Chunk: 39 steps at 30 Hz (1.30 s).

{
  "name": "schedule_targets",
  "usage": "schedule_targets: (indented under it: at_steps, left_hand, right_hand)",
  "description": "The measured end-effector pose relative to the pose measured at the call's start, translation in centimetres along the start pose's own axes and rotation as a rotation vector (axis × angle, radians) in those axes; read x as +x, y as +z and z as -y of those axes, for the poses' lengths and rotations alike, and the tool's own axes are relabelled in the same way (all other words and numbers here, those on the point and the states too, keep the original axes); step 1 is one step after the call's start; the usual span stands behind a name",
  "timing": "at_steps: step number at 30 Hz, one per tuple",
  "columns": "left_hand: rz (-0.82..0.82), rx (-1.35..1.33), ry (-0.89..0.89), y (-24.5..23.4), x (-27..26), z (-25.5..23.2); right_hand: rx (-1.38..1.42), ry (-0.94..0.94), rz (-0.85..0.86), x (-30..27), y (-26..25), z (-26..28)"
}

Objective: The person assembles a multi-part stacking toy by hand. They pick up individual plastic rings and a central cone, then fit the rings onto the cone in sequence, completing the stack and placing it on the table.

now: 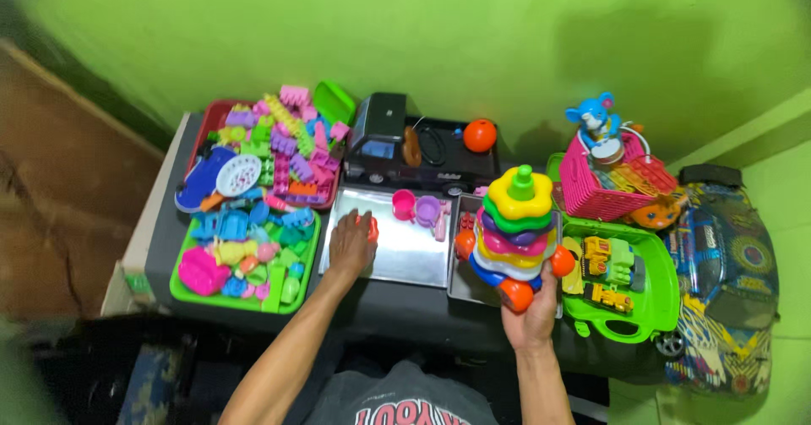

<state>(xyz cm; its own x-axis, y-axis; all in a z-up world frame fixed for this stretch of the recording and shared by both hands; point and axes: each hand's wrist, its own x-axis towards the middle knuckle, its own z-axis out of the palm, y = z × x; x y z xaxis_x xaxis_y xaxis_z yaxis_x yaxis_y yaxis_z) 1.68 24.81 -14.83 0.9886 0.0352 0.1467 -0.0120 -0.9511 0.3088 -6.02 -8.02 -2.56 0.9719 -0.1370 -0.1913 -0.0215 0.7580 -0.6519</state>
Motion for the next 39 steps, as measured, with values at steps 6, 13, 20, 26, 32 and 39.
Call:
schedule_targets:
  at_steps: [6,13,20,26,32,39]
  left_hand:
    - [0.127,-0.446,-0.092,-4.2,1.3,-0.1]
    - [0.243,-1.424,0.176,-19.1,4.4,-6.3]
    - [0.087,-0.835,0.595,-25.8,4.7,-7.9]
    - [0.266,-1.164,0.546,-25.7,4.6,-7.0]
    - [0.175,-1.345,0.227,-22.1,3.9,-5.8]
    - [0.051,-1.398,0.242,-20.8,1.2,-11.7]
  right_hand:
    - [-0.072,-0.031,-0.15,-2.9,2.5,-2.2]
    - [-0.191,-0.106,-0.172,-4.5,6.3,-5.2]
    - [-0.209,-0.116,-0.121,-4.3,9.5,-7.6]
    - [-0.139,-0.004,-0.086,-3.7,11.2,-7.5]
    - [0.018,0.088,-0.016,-2.0,9.1,-7.6]
    - [-0.096,0.091,0.072,-0.8,7.8,-3.3]
